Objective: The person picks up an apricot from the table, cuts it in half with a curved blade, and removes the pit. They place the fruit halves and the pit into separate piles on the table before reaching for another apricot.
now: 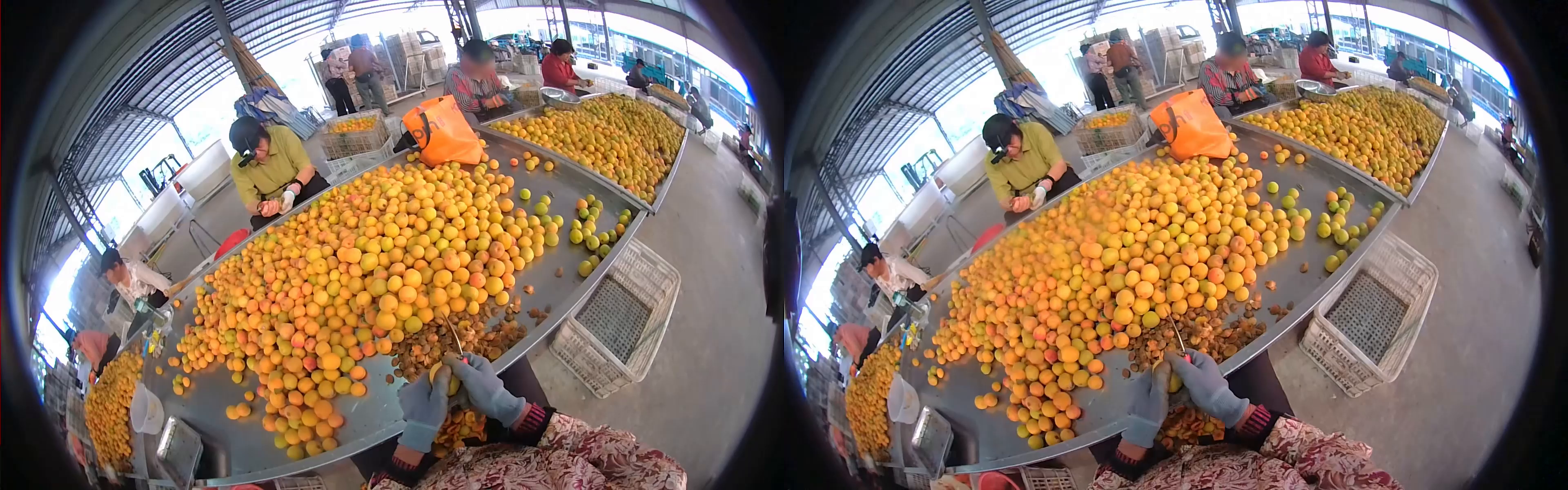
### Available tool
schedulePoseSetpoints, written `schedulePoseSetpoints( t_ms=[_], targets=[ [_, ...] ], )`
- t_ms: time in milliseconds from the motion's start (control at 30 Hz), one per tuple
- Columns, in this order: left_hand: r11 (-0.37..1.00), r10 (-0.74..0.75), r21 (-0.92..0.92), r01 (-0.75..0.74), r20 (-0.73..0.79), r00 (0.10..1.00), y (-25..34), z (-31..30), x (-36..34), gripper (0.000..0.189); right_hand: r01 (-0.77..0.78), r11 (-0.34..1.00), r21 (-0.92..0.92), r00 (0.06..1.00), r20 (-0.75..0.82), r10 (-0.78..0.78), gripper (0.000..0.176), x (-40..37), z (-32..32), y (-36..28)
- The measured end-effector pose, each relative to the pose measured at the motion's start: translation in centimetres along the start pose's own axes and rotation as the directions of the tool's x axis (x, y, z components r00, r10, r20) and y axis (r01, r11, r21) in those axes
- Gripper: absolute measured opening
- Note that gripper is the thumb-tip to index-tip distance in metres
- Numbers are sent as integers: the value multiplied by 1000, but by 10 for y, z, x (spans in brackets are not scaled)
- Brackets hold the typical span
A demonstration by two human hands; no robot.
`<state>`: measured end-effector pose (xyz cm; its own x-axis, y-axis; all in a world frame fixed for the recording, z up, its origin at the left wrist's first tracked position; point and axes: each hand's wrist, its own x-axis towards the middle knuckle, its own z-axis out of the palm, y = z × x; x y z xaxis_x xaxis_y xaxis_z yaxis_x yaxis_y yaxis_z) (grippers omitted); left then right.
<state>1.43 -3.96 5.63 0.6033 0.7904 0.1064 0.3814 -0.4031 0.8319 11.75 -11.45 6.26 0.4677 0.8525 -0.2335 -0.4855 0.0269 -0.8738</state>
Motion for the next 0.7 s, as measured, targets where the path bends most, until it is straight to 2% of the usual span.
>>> schedulePoseSetpoints(
  t_ms=[33, 67, 100, 133, 167, 233, 267, 333, 367, 433, 467, 533, 567, 633, 667, 700],
  targets=[
    [967, 41, 251, -43, 15, 999, 9, -5, -3, 42, -88, 993, 81, 996, 35, 85, 25, -1, -2, 2],
    [967, 40, 251, -42, 15, 999, 8, -4, -4, 42, -89, 993, 81, 996, 35, 87, 25, -3, 0, 3],
    [950, 215, 252, -182, -110, 970, 6, -2, -3, 39, -56, 994, 95, 997, -48, 61, 26, -4, 6, 5],
    [909, 380, 271, -317, -229, 896, 4, 0, -1, 37, -22, 994, 109, 991, -132, 36, 27, -5, 8, 7],
    [909, 381, 271, -318, -226, 897, 3, 3, 0, 37, -22, 994, 111, 990, -134, 37, 27, -4, 7, 10],
    [794, 604, 267, -546, -246, 758, 2, 10, 2, 38, 50, 990, 131, 989, -146, -30, 28, 3, 3, 18],
    [795, 603, 267, -545, -243, 760, 1, 11, 2, 38, 48, 990, 133, 989, -148, -28, 28, 4, 3, 19],
    [811, 567, 299, -504, -187, 802, -1, 12, 3, 39, 25, 966, 255, 987, -157, 16, 26, 7, 7, 17],
    [812, 566, 297, -503, -187, 803, 3, 10, 3, 39, 24, 967, 255, 987, -158, 17, 26, 7, 8, 14],
    [817, 533, 295, -495, -59, 844, 13, 4, 7, 36, 72, 967, 246, 973, -232, -14, 24, 6, 12, 4],
    [817, 533, 295, -495, -60, 844, 15, 5, 9, 36, 72, 967, 246, 973, -231, -14, 24, 6, 12, -2],
    [953, 297, -48, -299, -51, 953, 19, 7, 11, 33, 63, 993, 95, 979, -199, -44, 22, 7, 12, -10],
    [953, 297, -45, -299, -51, 954, 21, 7, 11, 33, 63, 993, 97, 979, -198, -43, 22, 11, 12, -7],
    [971, 142, -182, -155, -83, 986, 24, 7, 11, 33, 101, 992, 71, 956, -284, -77, 22, 24, 16, 5],
    [971, 145, -180, -158, -83, 986, 25, 10, 13, 33, 104, 992, 73, 956, -284, -80, 22, 26, 19, 6],
    [952, 132, -254, -172, -165, 977, 26, 12, 14, 32, 154, 988, -17, 931, -332, -150, 20, 29, 23, 6]
  ],
)
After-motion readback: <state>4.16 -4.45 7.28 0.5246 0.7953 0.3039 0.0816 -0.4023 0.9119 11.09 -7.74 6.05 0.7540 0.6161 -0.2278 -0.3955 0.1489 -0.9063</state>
